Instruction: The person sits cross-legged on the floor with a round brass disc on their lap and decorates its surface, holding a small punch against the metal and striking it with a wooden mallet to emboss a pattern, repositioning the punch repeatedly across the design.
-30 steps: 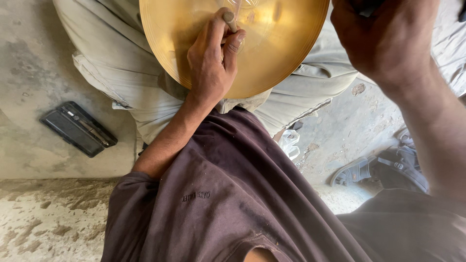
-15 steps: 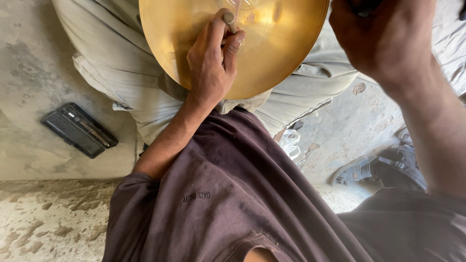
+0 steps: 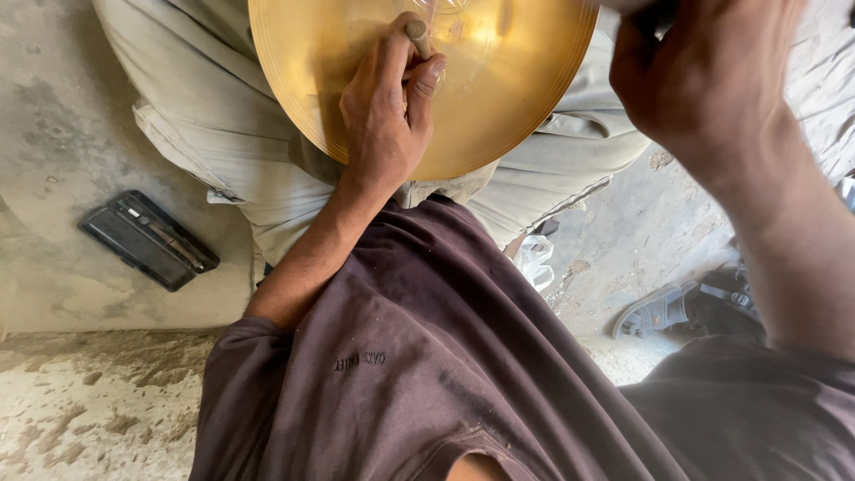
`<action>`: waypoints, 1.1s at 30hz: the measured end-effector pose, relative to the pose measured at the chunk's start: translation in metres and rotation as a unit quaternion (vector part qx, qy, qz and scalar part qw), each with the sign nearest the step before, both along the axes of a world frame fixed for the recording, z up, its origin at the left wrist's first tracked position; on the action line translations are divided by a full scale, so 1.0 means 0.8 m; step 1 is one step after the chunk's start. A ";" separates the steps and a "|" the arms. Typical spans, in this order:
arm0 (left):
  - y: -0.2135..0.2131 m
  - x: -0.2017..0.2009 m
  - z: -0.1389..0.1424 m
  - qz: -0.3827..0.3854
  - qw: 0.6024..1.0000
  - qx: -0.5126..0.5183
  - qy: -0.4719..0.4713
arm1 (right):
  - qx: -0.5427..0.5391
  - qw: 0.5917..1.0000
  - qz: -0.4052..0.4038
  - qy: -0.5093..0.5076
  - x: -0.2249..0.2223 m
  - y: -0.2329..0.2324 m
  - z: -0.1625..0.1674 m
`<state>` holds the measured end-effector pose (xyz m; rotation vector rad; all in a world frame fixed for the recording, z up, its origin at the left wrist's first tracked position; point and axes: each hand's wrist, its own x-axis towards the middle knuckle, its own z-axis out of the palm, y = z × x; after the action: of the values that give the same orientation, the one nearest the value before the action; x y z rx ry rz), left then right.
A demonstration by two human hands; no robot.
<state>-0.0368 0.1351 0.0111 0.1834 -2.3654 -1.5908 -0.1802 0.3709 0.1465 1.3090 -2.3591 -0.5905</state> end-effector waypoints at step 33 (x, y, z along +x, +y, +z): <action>-0.030 -0.075 0.039 -0.348 0.932 -0.096 0.020 | -0.437 0.793 -0.223 -0.361 0.115 0.070 -0.057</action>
<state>-0.0970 0.1109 0.0421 -0.8066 -2.6911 -1.5630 -0.0885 0.4273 0.1008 0.5511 -2.9122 1.0211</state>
